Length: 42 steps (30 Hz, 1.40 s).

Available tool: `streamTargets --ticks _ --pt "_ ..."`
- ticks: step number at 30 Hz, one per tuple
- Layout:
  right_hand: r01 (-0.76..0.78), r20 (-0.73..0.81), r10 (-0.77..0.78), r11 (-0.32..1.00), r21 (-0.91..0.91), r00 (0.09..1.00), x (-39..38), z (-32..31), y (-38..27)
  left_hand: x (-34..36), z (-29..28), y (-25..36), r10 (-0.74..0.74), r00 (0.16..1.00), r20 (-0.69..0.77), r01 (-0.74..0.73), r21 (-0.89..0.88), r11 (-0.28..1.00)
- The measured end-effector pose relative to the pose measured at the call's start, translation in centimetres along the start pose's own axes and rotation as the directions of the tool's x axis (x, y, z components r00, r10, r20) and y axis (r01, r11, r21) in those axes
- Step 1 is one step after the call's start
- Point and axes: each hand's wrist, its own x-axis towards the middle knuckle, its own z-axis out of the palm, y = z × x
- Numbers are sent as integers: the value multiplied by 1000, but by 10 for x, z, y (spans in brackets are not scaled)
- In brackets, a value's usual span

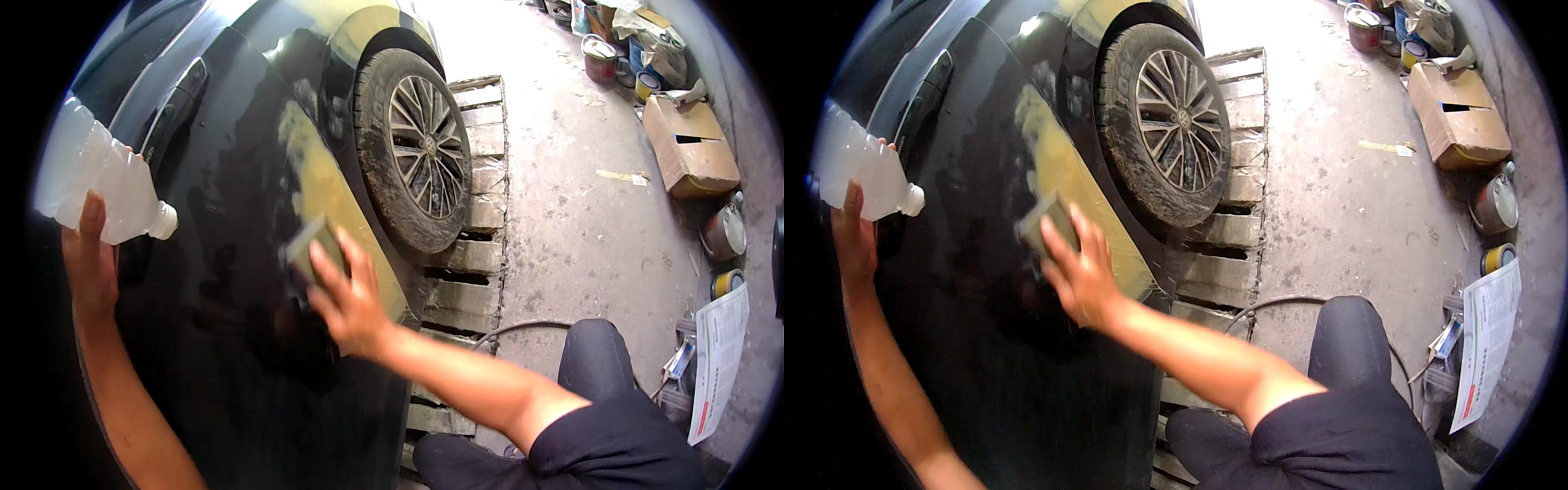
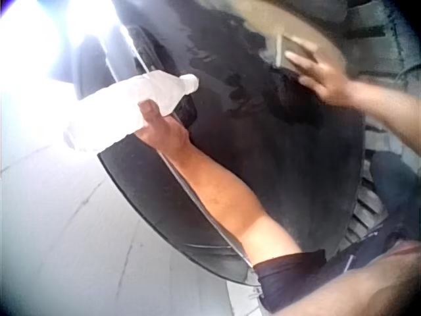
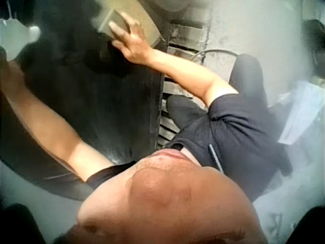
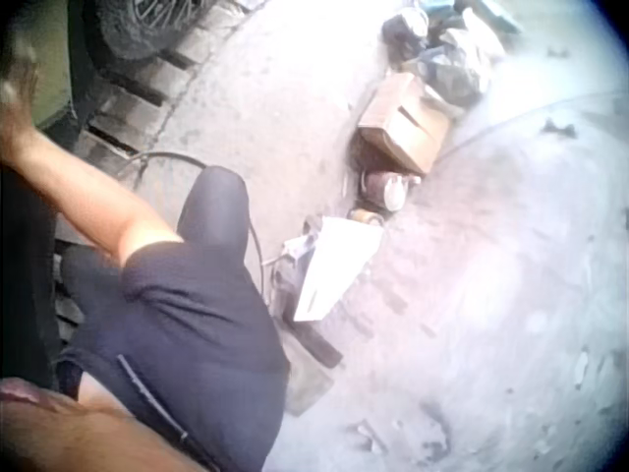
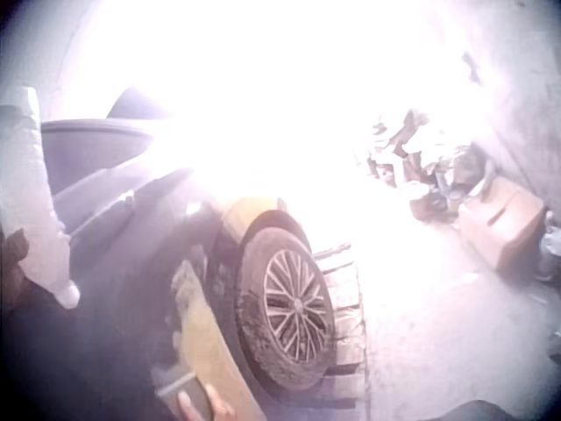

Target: The person wet-sands a patched area of a car door, pouring water from a plastic bottle while scrubbing the surface with a sanding block and then smoothing the area by hand.

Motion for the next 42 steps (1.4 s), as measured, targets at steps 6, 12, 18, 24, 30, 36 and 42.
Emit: streamTargets --ticks 6,12,18,24,30,36,42 --pt "-50 -166 35 995 -86 986 93 -6 34 0 11 -4 30 1000 -4 -30 -14 999" --pt "-46 -152 39 998 -44 988 68 0 26 -1 11 15 1 998 -61 -4 -52 999" --pt "-29 -112 25 999 -30 993 21 -2 17 1 8 14 56 998 -19 -56 16 998" --pt "-164 -205 149 985 -60 967 119 -10 42 1 11 13 8 999 34 -3 -137 991" --pt "-128 -77 131 991 37 988 -17 -5 14 0 4 7 11 1000 -24 -13 -85 996" --pt "-214 -224 197 975 -53 955 126 -14 45 -4 25 23 1 1000 -5 -1 -76 997" --pt "-155 -15 156 986 66 988 -28 -8 -1 -2 10 25 24 1000 11 -23 -13 1000"
